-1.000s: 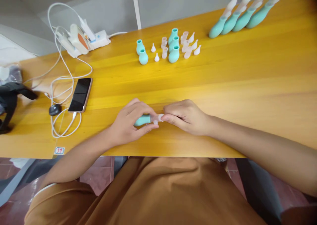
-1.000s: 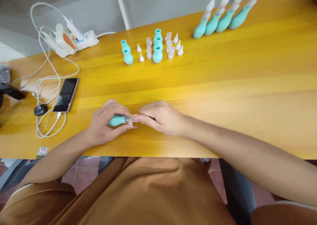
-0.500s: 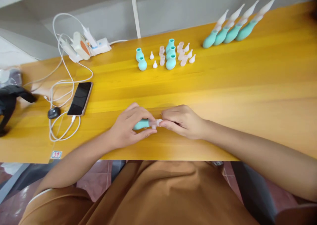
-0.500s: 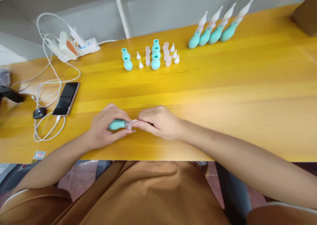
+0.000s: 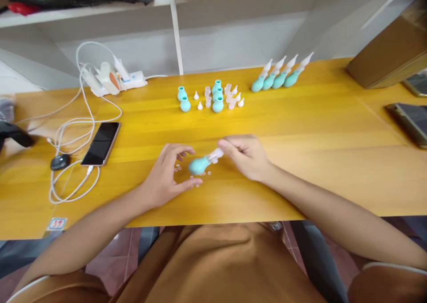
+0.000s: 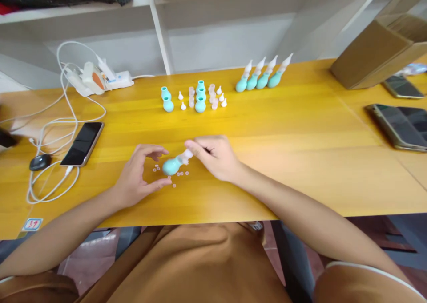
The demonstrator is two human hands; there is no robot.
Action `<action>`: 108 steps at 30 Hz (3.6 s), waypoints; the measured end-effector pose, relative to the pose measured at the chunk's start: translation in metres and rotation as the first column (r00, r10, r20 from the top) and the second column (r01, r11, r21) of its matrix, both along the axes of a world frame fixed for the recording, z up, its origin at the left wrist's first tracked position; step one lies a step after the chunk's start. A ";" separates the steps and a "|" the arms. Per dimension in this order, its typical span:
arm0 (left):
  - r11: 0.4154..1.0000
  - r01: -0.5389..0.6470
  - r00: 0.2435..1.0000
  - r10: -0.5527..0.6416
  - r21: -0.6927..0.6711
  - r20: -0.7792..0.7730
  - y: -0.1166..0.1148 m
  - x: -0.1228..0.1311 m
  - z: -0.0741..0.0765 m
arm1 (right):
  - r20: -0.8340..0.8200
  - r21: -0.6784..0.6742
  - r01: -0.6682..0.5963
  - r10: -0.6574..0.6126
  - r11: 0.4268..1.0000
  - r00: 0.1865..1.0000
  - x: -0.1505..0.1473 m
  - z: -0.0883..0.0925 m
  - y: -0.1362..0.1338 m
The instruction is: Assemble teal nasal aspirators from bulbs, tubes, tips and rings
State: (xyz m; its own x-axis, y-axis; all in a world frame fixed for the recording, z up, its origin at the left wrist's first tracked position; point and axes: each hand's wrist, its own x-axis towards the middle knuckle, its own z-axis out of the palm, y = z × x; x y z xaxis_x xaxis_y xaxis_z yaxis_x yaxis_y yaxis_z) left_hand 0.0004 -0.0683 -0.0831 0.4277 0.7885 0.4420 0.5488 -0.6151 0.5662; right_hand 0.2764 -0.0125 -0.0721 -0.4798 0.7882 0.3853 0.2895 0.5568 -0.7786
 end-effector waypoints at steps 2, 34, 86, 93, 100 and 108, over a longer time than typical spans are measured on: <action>0.999 -0.040 0.998 0.039 0.020 0.058 0.000 0.000 -0.002 | 0.226 0.155 0.203 -0.235 0.967 0.945 0.015 0.023 0.016; 1.000 -0.004 0.999 0.003 -0.030 -0.036 0.001 0.002 -0.002 | 0.831 0.372 0.659 -0.551 0.654 0.078 0.102 0.069 0.207; 0.978 -0.067 0.777 -0.073 -0.198 -0.625 0.023 -0.035 0.025 | 0.499 0.116 0.617 -0.583 0.778 0.641 0.060 -0.039 0.134; 0.978 -0.036 0.801 -0.095 -0.206 -0.591 0.025 -0.030 0.019 | 0.555 0.138 0.645 -0.598 0.751 0.578 0.060 -0.036 0.141; 0.969 -0.030 0.828 -0.115 -0.247 -0.550 0.027 -0.031 0.019 | 0.528 0.133 0.648 -0.607 0.750 0.594 0.062 -0.038 0.142; 0.976 -0.038 0.864 -0.075 -0.213 -0.497 0.028 -0.028 0.018 | 0.275 -0.117 0.610 -0.565 0.784 0.778 0.067 -0.039 0.139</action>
